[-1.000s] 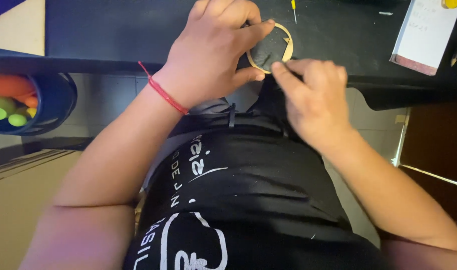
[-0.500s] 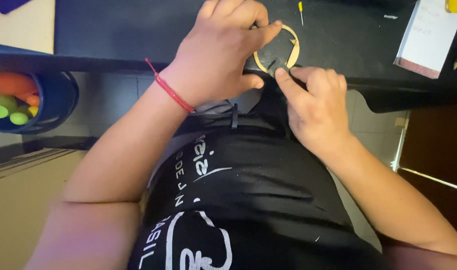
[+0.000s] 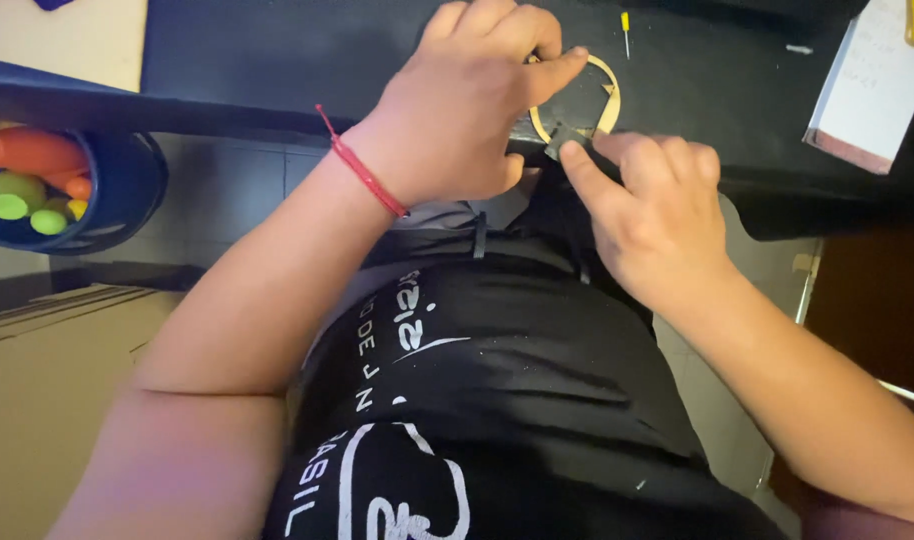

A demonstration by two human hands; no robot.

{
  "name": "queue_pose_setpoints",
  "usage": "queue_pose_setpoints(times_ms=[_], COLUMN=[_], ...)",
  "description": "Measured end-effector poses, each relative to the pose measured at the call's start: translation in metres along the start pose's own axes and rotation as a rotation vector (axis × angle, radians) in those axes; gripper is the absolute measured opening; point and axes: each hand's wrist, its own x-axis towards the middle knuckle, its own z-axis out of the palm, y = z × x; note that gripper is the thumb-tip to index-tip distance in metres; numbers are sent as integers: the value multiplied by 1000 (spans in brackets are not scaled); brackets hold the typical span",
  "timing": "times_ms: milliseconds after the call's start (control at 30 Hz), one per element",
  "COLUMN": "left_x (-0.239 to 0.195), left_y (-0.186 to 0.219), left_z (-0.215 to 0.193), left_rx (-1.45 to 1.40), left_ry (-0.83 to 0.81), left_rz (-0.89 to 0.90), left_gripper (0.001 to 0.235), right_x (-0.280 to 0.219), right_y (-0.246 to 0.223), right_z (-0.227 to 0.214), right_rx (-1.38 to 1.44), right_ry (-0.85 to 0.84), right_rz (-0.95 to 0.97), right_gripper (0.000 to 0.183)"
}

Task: The person sands the edges of a small, circular wooden ornament with a bow design using a piece of sandpaper. They hold the ornament in one hand and rub the sandpaper against its edges and surface to smooth it. The person occasionally pauses to inspect the ornament before continuing to sand it.

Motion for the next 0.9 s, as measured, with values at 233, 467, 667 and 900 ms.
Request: queue_pose_setpoints(times_ms=[233, 467, 667, 900], left_x=[1, -2, -3, -6], left_y=[0, 3, -1, 9], left_z=[1, 2, 0, -8], left_rx=[20, -11, 17, -68], left_ry=[17, 19, 3, 66], left_rz=[9, 5, 0, -17], left_gripper=[75, 73, 79, 46], right_x=[18, 20, 8, -15], right_y=[-12, -15, 6, 26], right_z=[-2, -5, -8, -21], right_rx=[-43, -173, -46, 406], right_ry=[58, 123, -11, 243], right_rz=[-41, -119, -71, 175], right_gripper=[34, 36, 38, 22])
